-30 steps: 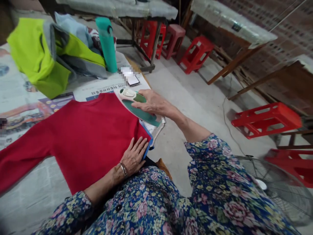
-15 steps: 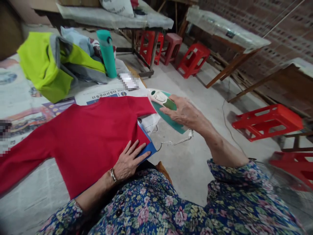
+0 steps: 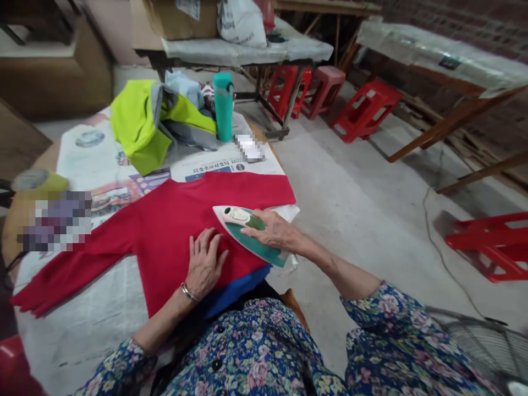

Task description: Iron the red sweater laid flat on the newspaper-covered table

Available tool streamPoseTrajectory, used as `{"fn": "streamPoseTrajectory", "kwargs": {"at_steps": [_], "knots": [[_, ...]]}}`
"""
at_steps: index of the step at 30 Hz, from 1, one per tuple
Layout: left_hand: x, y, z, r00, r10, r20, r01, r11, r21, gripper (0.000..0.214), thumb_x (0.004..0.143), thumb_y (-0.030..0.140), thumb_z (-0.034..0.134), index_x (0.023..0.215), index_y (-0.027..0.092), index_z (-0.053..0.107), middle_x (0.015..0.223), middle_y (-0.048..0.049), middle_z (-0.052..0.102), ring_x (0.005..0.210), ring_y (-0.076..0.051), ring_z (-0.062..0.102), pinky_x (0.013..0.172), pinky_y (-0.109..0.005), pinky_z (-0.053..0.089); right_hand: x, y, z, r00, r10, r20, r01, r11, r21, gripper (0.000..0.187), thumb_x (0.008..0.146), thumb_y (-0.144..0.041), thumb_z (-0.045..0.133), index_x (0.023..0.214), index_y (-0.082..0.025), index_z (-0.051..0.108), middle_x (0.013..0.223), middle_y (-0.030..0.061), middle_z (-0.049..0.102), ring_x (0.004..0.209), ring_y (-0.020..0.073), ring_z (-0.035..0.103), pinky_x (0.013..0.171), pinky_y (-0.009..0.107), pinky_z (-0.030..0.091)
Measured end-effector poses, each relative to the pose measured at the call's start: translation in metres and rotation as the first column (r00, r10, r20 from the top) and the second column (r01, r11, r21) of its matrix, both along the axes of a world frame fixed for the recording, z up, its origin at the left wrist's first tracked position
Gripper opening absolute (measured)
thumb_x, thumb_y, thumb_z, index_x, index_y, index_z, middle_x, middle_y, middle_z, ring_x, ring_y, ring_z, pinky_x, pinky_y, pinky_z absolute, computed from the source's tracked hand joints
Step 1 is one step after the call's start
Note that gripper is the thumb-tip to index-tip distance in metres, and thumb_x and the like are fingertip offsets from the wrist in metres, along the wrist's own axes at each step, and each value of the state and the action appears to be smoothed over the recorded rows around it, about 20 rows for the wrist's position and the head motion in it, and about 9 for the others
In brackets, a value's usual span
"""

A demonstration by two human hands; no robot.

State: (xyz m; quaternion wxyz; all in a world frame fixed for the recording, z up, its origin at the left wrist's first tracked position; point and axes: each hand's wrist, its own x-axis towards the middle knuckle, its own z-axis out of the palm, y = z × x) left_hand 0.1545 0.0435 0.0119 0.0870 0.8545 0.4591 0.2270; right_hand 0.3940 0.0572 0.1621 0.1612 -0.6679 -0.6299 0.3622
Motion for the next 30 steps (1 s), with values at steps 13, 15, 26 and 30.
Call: {"fn": "streamPoseTrajectory", "kwargs": {"at_steps": [13, 15, 26, 30], "knots": [[-0.029, 0.007, 0.002, 0.956, 0.157, -0.248, -0.164, 0.986, -0.006, 0.062, 0.105, 0.049, 0.054, 0.162, 0.024, 0.056, 0.171, -0.0217, 0.048, 0.161, -0.051, 0.037, 0.121, -0.086, 0.028, 0.029, -0.021, -0.007, 0.987, -0.157, -0.015, 0.158, 0.985, 0.074, 0.034, 0.091, -0.052, 0.073, 0.086, -0.025, 0.052, 0.074, -0.0012, 0.057, 0.057, 0.0159, 0.056, 0.05, 0.029, 0.045], [-0.031, 0.011, 0.008, 0.946, 0.159, -0.284, -0.172, 0.985, -0.021, 0.062, 0.105, 0.048, 0.055, 0.162, 0.023, 0.057, 0.17, -0.022, 0.049, 0.16, -0.052, 0.037, 0.12, -0.085, 0.032, 0.03, -0.033, -0.009, 0.991, -0.137, 0.001, 0.135, 0.982, 0.13, 0.033, 0.089, -0.05, 0.075, 0.085, -0.025, 0.054, 0.076, -0.0002, 0.059, 0.064, 0.0179, 0.057, 0.056, 0.031, 0.047], [0.012, 0.166, 0.078, 0.917, 0.308, -0.254, -0.352, 0.924, -0.15, 0.036, 0.102, 0.04, 0.059, 0.129, 0.023, 0.075, 0.136, -0.019, 0.07, 0.131, -0.04, 0.06, 0.107, -0.054, 0.051, 0.027, -0.059, -0.024, 0.999, 0.031, 0.027, -0.031, 0.999, 0.01, 0.028, 0.092, -0.051, 0.076, 0.098, -0.025, 0.069, 0.09, 0.0059, 0.073, 0.083, 0.0264, 0.068, 0.077, 0.041, 0.057], [0.046, 0.207, 0.066, 0.888, 0.427, -0.168, -0.457, 0.861, -0.225, 0.031, 0.099, 0.038, 0.064, 0.123, 0.021, 0.076, 0.141, -0.0197, 0.069, 0.136, -0.041, 0.056, 0.11, -0.055, 0.047, 0.031, -0.065, -0.025, 0.993, 0.102, 0.055, -0.1, 0.995, -0.026, 0.039, 0.095, -0.061, 0.072, 0.119, -0.03, 0.075, 0.109, 0.0087, 0.077, 0.1, 0.031, 0.071, 0.089, 0.046, 0.059]]}}
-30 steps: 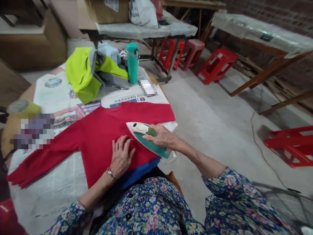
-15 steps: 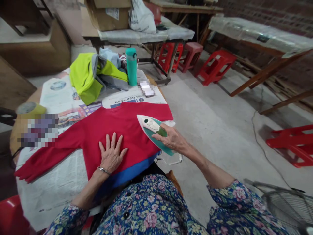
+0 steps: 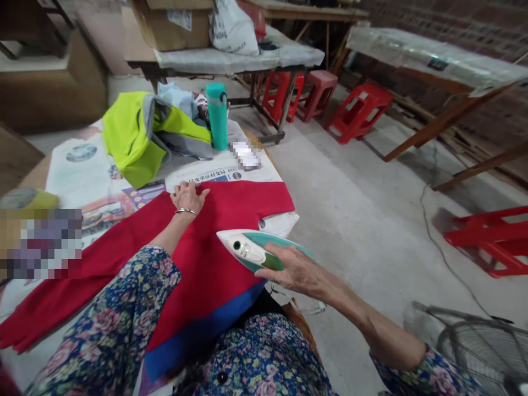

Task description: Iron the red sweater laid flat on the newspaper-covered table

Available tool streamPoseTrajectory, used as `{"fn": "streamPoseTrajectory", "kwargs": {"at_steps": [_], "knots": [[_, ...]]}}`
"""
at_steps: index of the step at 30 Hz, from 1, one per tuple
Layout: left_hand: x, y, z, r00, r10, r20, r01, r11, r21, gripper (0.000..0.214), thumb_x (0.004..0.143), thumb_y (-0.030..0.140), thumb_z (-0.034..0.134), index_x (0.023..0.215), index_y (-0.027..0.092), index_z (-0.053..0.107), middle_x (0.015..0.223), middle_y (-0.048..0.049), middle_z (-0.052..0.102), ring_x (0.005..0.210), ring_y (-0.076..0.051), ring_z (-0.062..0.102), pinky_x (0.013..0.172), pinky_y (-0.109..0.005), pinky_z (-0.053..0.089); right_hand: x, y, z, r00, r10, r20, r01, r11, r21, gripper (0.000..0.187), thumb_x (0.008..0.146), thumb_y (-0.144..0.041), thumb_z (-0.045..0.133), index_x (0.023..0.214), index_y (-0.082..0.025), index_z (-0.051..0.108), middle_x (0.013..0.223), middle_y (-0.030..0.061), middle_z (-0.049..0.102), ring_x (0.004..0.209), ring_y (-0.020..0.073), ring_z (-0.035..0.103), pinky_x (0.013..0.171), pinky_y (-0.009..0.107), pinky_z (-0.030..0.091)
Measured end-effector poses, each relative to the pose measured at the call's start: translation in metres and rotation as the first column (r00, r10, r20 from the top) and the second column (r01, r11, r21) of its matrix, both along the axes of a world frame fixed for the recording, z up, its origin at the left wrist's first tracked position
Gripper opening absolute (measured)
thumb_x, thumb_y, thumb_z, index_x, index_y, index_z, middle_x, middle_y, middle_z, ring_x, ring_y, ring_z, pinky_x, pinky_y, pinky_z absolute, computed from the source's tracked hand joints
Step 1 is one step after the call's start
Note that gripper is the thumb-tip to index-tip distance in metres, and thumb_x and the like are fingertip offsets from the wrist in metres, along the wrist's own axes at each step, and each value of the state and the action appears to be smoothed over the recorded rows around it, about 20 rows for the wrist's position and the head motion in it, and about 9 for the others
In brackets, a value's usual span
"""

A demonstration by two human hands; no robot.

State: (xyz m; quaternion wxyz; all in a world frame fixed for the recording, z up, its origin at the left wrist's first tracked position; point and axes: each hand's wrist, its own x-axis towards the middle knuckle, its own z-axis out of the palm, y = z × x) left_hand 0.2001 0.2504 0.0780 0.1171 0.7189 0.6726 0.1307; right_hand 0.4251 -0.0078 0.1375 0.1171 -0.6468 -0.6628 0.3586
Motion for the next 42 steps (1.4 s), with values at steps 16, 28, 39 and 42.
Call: {"fn": "streamPoseTrajectory", "kwargs": {"at_steps": [16, 28, 39, 42], "knots": [[-0.009, 0.04, -0.024, 0.966, -0.014, 0.259, -0.024, 0.99, 0.141, 0.013, 0.102, 0.025, 0.058, 0.101, 0.025, 0.071, 0.118, -0.0131, 0.066, 0.113, -0.034, 0.07, 0.093, -0.048, 0.055, -0.009, -0.007, 0.017, 0.991, 0.125, 0.046, -0.125, 0.992, -0.004, 0.057, 0.098, -0.073, 0.068, 0.132, -0.029, 0.076, 0.106, 0.008, 0.078, 0.104, 0.03, 0.07, 0.092, 0.044, 0.06], [-0.003, 0.027, -0.008, 0.997, -0.067, -0.041, 0.071, 0.991, 0.114, 0.046, 0.098, 0.018, 0.056, 0.143, 0.02, 0.066, 0.154, -0.0235, 0.061, 0.143, -0.041, 0.057, 0.115, -0.06, 0.05, -0.007, 0.0, 0.017, 0.999, 0.018, -0.036, -0.025, 0.979, -0.203, 0.051, 0.093, -0.067, 0.072, 0.124, -0.027, 0.075, 0.108, 0.0081, 0.076, 0.103, 0.0294, 0.07, 0.089, 0.042, 0.058], [-0.033, -0.117, -0.072, 0.807, -0.558, -0.194, 0.584, 0.803, 0.118, 0.068, 0.107, 0.056, 0.051, 0.169, 0.029, 0.045, 0.176, -0.0156, 0.042, 0.165, -0.042, 0.033, 0.13, -0.076, 0.024, -0.018, 0.034, 0.036, 0.926, -0.29, -0.242, 0.255, 0.953, -0.165, 0.038, 0.095, -0.058, 0.068, 0.088, -0.024, 0.051, 0.06, -0.0078, 0.052, 0.039, 0.0105, 0.05, 0.041, 0.025, 0.042], [-0.032, -0.148, -0.079, 0.752, -0.624, -0.214, 0.656, 0.739, 0.154, 0.075, 0.104, 0.062, 0.056, 0.171, 0.029, 0.042, 0.176, -0.016, 0.041, 0.164, -0.041, 0.036, 0.132, -0.074, 0.023, -0.025, 0.069, 0.045, 0.95, -0.242, -0.199, 0.242, 0.97, -0.024, 0.04, 0.093, -0.055, 0.076, 0.083, -0.025, 0.05, 0.055, -0.0086, 0.05, 0.039, 0.0106, 0.05, 0.039, 0.024, 0.038]]}}
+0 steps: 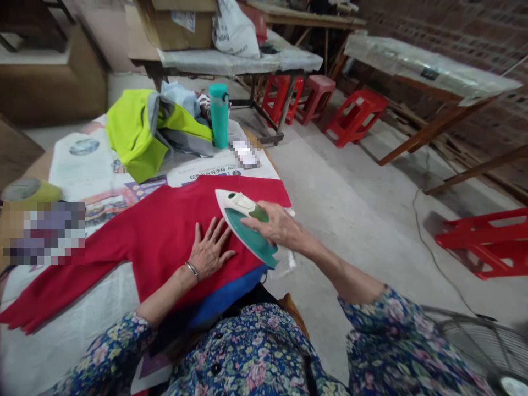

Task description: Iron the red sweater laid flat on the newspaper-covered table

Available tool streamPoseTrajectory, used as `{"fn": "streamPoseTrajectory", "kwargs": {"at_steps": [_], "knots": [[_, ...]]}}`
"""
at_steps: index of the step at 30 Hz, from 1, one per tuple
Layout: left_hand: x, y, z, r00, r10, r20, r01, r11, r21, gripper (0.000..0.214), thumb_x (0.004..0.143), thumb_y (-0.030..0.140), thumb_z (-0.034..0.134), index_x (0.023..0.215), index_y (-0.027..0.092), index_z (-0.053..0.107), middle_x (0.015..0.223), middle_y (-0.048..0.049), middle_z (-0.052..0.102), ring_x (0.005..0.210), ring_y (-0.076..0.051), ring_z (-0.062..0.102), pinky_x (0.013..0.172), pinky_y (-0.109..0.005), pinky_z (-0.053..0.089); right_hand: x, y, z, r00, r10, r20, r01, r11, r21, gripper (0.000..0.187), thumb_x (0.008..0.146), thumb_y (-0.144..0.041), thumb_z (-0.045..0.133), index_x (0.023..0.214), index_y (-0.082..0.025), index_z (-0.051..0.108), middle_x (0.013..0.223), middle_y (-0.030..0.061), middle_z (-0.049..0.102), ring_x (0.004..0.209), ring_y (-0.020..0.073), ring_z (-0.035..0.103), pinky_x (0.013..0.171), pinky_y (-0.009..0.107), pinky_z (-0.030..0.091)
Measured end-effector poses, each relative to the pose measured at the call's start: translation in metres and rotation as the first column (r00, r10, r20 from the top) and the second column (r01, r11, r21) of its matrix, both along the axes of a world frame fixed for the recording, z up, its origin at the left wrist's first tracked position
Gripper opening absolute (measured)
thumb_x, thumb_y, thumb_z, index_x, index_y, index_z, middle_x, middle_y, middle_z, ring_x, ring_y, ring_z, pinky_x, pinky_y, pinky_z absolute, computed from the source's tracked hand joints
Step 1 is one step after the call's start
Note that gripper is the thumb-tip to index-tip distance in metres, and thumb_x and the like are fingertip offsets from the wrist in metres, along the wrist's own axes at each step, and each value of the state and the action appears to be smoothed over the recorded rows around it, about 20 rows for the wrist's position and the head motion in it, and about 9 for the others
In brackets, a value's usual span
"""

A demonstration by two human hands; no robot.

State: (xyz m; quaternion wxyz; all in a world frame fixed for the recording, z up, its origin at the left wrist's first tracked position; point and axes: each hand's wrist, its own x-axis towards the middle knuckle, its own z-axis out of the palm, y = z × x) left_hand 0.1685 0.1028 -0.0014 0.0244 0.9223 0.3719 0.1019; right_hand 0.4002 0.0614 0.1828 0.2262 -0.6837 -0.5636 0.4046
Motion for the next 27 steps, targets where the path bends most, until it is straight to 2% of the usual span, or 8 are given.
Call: {"fn": "streamPoseTrajectory", "kwargs": {"at_steps": [5, 9, 14, 19, 21, 23, 25, 27], "knots": [[0.003, -0.034, -0.004, 0.993, -0.112, 0.039, 0.11, 0.993, 0.038, 0.076, 0.1, 0.068, 0.062, 0.168, 0.035, 0.047, 0.174, -0.0136, 0.045, 0.161, -0.04, 0.042, 0.132, -0.07, 0.026, -0.008, 0.064, 0.004, 0.989, 0.099, 0.107, -0.1, 0.995, 0.004, 0.037, 0.098, -0.045, 0.078, 0.08, -0.023, 0.054, 0.051, -0.0063, 0.052, 0.04, 0.0111, 0.05, 0.04, 0.024, 0.037], [0.003, -0.038, -0.003, 0.991, -0.109, 0.075, 0.108, 0.994, 0.015, 0.071, 0.1, 0.065, 0.064, 0.164, 0.036, 0.053, 0.172, -0.0122, 0.05, 0.16, -0.039, 0.044, 0.133, -0.069, 0.025, 0.008, 0.085, -0.005, 0.995, 0.051, 0.086, -0.048, 0.998, -0.033, 0.034, 0.1, -0.041, 0.078, 0.08, -0.023, 0.057, 0.051, -0.0059, 0.052, 0.039, 0.0103, 0.046, 0.038, 0.024, 0.037], [0.001, -0.035, -0.001, 0.987, -0.122, 0.101, 0.124, 0.992, -0.011, 0.072, 0.099, 0.062, 0.068, 0.164, 0.038, 0.052, 0.173, -0.0114, 0.048, 0.162, -0.039, 0.041, 0.134, -0.07, 0.022, 0.055, 0.073, -0.019, 0.982, -0.185, -0.03, 0.183, 0.981, -0.064, 0.048, 0.101, -0.051, 0.076, 0.072, -0.024, 0.048, 0.051, -0.0065, 0.048, 0.04, 0.0087, 0.044, 0.039, 0.023, 0.041], [-0.002, -0.04, 0.003, 0.977, -0.184, 0.105, 0.187, 0.982, -0.023, 0.072, 0.099, 0.064, 0.067, 0.164, 0.037, 0.053, 0.175, -0.0123, 0.044, 0.163, -0.042, 0.036, 0.132, -0.074, 0.021, 0.084, 0.052, -0.017, 0.911, -0.394, 0.125, 0.4, 0.916, -0.029, 0.047, 0.103, -0.05, 0.073, 0.072, -0.025, 0.048, 0.052, -0.0044, 0.051, 0.042, 0.0106, 0.048, 0.043, 0.025, 0.044], [-0.004, -0.047, 0.003, 0.969, -0.225, 0.101, 0.228, 0.974, -0.018, 0.072, 0.1, 0.066, 0.065, 0.164, 0.037, 0.052, 0.175, -0.0115, 0.045, 0.164, -0.041, 0.035, 0.133, -0.073, 0.02, 0.087, 0.044, -0.012, 0.911, -0.353, 0.212, 0.36, 0.933, 0.002, 0.045, 0.104, -0.046, 0.072, 0.071, -0.024, 0.05, 0.05, -0.0032, 0.052, 0.042, 0.0119, 0.05, 0.046, 0.026, 0.044], [-0.008, -0.057, 0.001, 0.967, -0.239, 0.094, 0.241, 0.97, -0.014, 0.071, 0.101, 0.065, 0.063, 0.165, 0.037, 0.05, 0.175, -0.0111, 0.046, 0.164, -0.038, 0.036, 0.134, -0.07, 0.021, 0.082, 0.038, -0.006, 0.927, -0.254, 0.275, 0.259, 0.966, 0.021, 0.042, 0.102, -0.043, 0.072, 0.071, -0.024, 0.052, 0.047, -0.0025, 0.052, 0.042, 0.0132, 0.052, 0.046, 0.026, 0.043], [-0.015, -0.068, 0.0, 0.98, -0.174, 0.097, 0.175, 0.985, -0.008, 0.067, 0.104, 0.061, 0.061, 0.165, 0.033, 0.051, 0.172, -0.0129, 0.049, 0.163, -0.035, 0.04, 0.134, -0.066, 0.026, 0.07, 0.033, -0.001, 0.945, -0.162, 0.284, 0.164, 0.986, 0.018, 0.039, 0.101, -0.043, 0.073, 0.073, -0.024, 0.055, 0.045, -0.0028, 0.051, 0.042, 0.0142, 0.052, 0.045, 0.027, 0.042], [-0.027, -0.08, -0.002, 0.993, -0.023, 0.112, 0.022, 1.0, 0.008, 0.058, 0.107, 0.051, 0.059, 0.159, 0.028, 0.058, 0.168, -0.0163, 0.054, 0.16, -0.034, 0.046, 0.132, -0.063, 0.033, 0.049, 0.029, 0.003, 0.97, -0.07, 0.234, 0.073, 0.997, -0.004, 0.035, 0.1, -0.044, 0.072, 0.077, -0.024, 0.056, 0.046, -0.004, 0.051, 0.04, 0.0143, 0.051, 0.042, 0.027, 0.041]]}}
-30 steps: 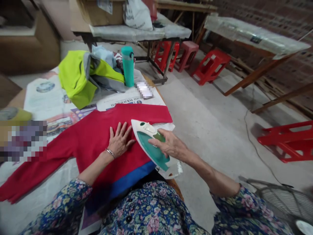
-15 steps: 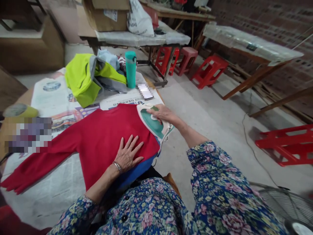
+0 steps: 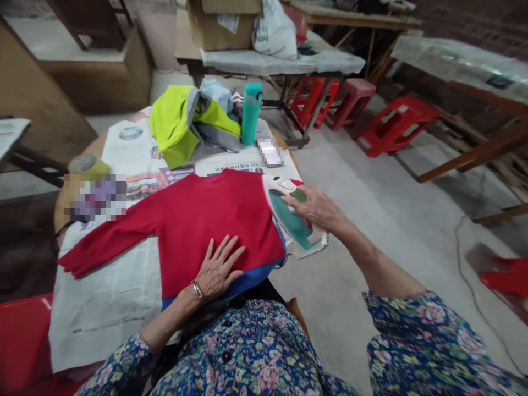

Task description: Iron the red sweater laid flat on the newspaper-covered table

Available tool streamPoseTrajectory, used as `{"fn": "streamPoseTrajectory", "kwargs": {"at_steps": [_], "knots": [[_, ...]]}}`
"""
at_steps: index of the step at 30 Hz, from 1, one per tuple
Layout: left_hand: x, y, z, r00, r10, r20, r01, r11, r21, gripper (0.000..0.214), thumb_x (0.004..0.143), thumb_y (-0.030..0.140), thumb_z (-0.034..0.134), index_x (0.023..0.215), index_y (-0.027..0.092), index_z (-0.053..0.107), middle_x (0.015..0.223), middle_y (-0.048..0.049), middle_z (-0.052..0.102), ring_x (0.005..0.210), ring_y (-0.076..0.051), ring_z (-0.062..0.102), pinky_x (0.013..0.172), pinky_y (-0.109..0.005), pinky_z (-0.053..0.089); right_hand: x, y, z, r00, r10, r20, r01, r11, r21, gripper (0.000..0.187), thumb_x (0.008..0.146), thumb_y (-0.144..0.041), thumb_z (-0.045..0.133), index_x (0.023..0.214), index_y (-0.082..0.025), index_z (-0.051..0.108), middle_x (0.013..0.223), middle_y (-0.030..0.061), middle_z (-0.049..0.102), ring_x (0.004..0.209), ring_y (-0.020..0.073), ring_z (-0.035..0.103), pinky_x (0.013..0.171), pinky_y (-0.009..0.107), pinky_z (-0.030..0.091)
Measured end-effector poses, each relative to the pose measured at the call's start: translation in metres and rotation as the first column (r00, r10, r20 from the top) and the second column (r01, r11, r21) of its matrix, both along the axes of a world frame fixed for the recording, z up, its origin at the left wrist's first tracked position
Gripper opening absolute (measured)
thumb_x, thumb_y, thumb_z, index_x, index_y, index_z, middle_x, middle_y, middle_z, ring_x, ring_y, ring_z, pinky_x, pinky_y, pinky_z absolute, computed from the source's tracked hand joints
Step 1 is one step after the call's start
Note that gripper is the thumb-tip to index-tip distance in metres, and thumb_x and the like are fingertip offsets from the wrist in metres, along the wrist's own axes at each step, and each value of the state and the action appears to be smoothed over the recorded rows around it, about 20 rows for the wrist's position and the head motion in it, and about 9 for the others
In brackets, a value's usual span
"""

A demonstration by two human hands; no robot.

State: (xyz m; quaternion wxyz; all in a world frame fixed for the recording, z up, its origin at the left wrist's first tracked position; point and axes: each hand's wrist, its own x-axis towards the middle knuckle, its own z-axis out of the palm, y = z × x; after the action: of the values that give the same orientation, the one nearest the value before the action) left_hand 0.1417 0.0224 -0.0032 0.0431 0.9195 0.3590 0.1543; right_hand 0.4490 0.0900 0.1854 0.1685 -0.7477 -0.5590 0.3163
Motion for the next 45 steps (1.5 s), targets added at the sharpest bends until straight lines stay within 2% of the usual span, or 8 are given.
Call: {"fn": "streamPoseTrajectory", "kwargs": {"at_steps": [5, 10, 17, 23, 29, 37, 41, 45], "knots": [[-0.044, -0.038, 0.002, 0.913, 0.404, 0.061, -0.409, 0.907, 0.1, 0.036, 0.108, 0.024, 0.053, 0.138, 0.023, 0.071, 0.156, -0.0191, 0.065, 0.149, -0.034, 0.059, 0.129, -0.064, 0.038, -0.074, -0.015, -0.005, 0.945, 0.264, -0.191, -0.283, 0.956, -0.08, 0.021, 0.096, -0.039, 0.075, 0.091, -0.022, 0.064, 0.056, -0.0072, 0.051, 0.043, 0.0101, 0.047, 0.04, 0.023, 0.034], [-0.073, -0.069, -0.001, 0.845, 0.518, 0.134, -0.534, 0.832, 0.15, 0.046, 0.107, 0.023, 0.054, 0.153, 0.019, 0.059, 0.16, -0.0211, 0.062, 0.151, -0.035, 0.057, 0.129, -0.061, 0.039, -0.121, -0.025, -0.025, 0.853, 0.404, -0.331, -0.487, 0.843, -0.226, 0.029, 0.094, -0.045, 0.079, 0.095, -0.022, 0.061, 0.061, -0.0091, 0.05, 0.045, 0.0086, 0.046, 0.041, 0.021, 0.032], [-0.08, -0.079, -0.007, 0.875, 0.436, 0.209, -0.462, 0.881, 0.098, 0.061, 0.106, 0.028, 0.057, 0.166, 0.017, 0.047, 0.167, -0.0187, 0.054, 0.159, -0.034, 0.047, 0.127, -0.052, 0.044, -0.117, 0.029, -0.03, 0.936, 0.229, -0.267, -0.27, 0.954, -0.128, 0.027, 0.099, -0.039, 0.075, 0.087, -0.022, 0.057, 0.061, -0.0055, 0.054, 0.044, 0.009, 0.047, 0.039, 0.022, 0.036], [-0.106, -0.055, 0.008, 0.894, 0.35, 0.279, -0.371, 0.928, 0.026, 0.027, 0.108, 0.021, 0.051, 0.12, 0.026, 0.076, 0.134, -0.0085, 0.079, 0.125, -0.024, 0.073, 0.103, -0.039, 0.06, -0.098, 0.08, -0.028, 0.979, 0.101, -0.177, -0.094, 0.995, 0.045, 0.037, 0.104, -0.044, 0.068, 0.079, -0.025, 0.05, 0.055, -0.0035, 0.05, 0.045, 0.0134, 0.049, 0.044, 0.026, 0.042], [-0.115, -0.036, 0.017, 0.861, 0.34, 0.379, -0.353, 0.935, -0.036, 0.017, 0.106, 0.022, 0.057, 0.099, 0.025, 0.072, 0.099, -0.005, 0.078, 0.092, -0.02, 0.072, 0.092, -0.038, 0.06, -0.129, 0.071, -0.015, 0.945, 0.281, -0.171, -0.278, 0.96, 0.038, 0.029, 0.1, -0.037, 0.074, 0.084, -0.024, 0.054, 0.062, -0.0038, 0.054, 0.047, 0.0116, 0.05, 0.044, 0.025, 0.038], [-0.11, -0.043, 0.015, 0.826, 0.378, 0.418, -0.418, 0.909, 0.005, 0.019, 0.104, 0.02, 0.059, 0.087, 0.025, 0.063, 0.085, -0.0022, 0.066, 0.081, -0.019, 0.065, 0.079, -0.034, 0.057, -0.202, 0.067, -0.031, 0.752, 0.556, -0.353, -0.603, 0.797, -0.029, 0.032, 0.1, -0.038, 0.074, 0.081, -0.021, 0.055, 0.066, -0.0039, 0.06, 0.043, 0.007, 0.048, 0.039, 0.02, 0.038], [-0.109, -0.041, 0.017, 0.824, 0.362, 0.436, -0.413, 0.911, 0.023, 0.019, 0.103, 0.018, 0.06, 0.085, 0.025, 0.063, 0.086, -0.0019, 0.066, 0.079, -0.019, 0.063, 0.078, -0.033, 0.056, -0.204, 0.106, -0.036, 0.844, 0.458, -0.278, -0.474, 0.881, 0.013, 0.04, 0.097, -0.047, 0.079, 0.08, -0.022, 0.054, 0.057, -0.0051, 0.054, 0.042, 0.0081, 0.046, 0.036, 0.019, 0.036], [-0.109, -0.039, 0.02, 0.82, 0.388, 0.42, -0.415, 0.909, -0.03, 0.021, 0.104, 0.025, 0.06, 0.083, 0.025, 0.064, 0.087, -0.0032, 0.066, 0.081, -0.021, 0.062, 0.082, -0.035, 0.054, -0.161, 0.132, -0.034, 0.927, 0.291, -0.238, -0.27, 0.956, 0.119, 0.042, 0.101, -0.055, 0.073, 0.081, -0.024, 0.053, 0.053, -0.0045, 0.048, 0.045, 0.0109, 0.046, 0.037, 0.02, 0.037]]}}
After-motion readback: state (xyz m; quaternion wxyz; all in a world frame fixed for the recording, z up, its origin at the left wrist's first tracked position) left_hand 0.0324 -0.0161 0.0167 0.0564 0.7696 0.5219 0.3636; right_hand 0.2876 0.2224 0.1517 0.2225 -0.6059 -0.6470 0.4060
